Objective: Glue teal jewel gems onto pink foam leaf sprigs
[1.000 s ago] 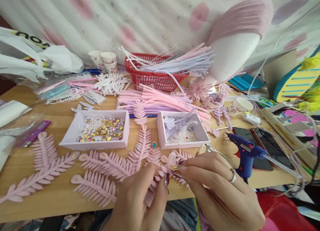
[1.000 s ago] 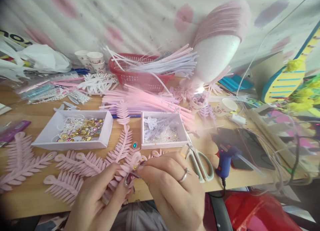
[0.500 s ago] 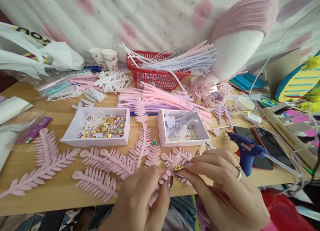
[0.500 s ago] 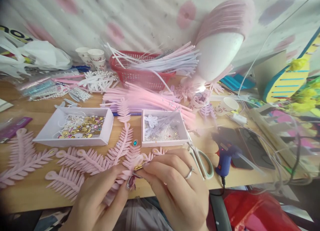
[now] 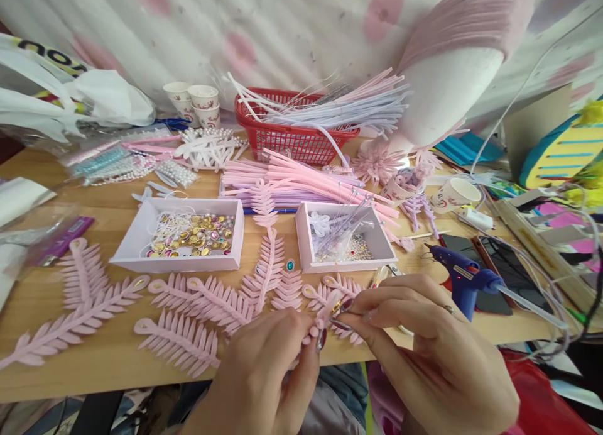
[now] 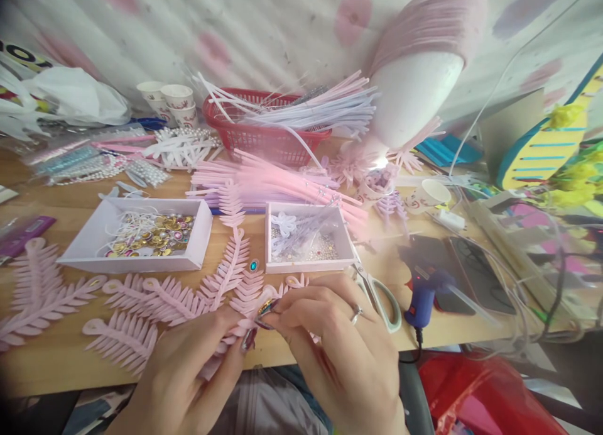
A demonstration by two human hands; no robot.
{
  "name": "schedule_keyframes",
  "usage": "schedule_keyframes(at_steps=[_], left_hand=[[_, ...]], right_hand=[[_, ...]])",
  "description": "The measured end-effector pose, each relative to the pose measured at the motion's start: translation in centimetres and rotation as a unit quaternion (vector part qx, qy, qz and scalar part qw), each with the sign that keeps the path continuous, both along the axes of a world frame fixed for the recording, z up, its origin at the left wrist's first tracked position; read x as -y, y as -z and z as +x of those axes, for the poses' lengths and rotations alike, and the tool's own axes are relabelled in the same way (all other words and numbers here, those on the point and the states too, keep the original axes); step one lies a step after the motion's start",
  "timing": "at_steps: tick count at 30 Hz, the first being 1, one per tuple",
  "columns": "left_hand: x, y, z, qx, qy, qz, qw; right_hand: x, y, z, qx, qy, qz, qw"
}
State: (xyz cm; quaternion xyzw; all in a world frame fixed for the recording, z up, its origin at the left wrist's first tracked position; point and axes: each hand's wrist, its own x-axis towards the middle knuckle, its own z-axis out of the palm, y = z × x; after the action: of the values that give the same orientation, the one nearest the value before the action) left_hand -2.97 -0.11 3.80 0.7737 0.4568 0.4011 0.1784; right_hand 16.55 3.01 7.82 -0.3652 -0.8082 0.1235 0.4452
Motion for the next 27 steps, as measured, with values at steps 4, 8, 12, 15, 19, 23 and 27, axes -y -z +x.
schedule_keyframes(at_steps=[4,8,12,15,19,23,27], left_hand=[[0.2,0.4,0.0,0.014,0.003,-0.004,1.000],[1.4,0.9,0.8,0.152,-0.067,-0.162,0.973],[2.0,0.6,1.9,0.405,-0.070,-0.458,0.788],[1.3,-0.6,1.9,0.476,-0.050,-0.530,0.700],[0.3,-1.8,1.4,0.472,-0.043,-0.569,0.672],[0.4,-1.9,1.0,0.452,-0.017,-0.585,0.673],[0.7,-1.6,1.0,0.449,-0.002,-0.574,0.685]], right_hand=[[0.2,0.1,0.0,-0.002,0.001,-0.020,1.000],[0.7,0.7,0.0,-0.058,0.030,-0.036,0.997],[1.2,1.3,-0.2,-0.094,0.079,-0.016,0.992],[1.1,1.2,-0.5,-0.065,0.086,-0.021,0.994],[0.7,0.9,-0.4,-0.029,0.085,-0.016,0.996],[0.4,0.7,0.3,0.012,0.073,-0.010,0.997],[0.2,0.4,0.9,0.036,0.060,-0.003,0.998]])
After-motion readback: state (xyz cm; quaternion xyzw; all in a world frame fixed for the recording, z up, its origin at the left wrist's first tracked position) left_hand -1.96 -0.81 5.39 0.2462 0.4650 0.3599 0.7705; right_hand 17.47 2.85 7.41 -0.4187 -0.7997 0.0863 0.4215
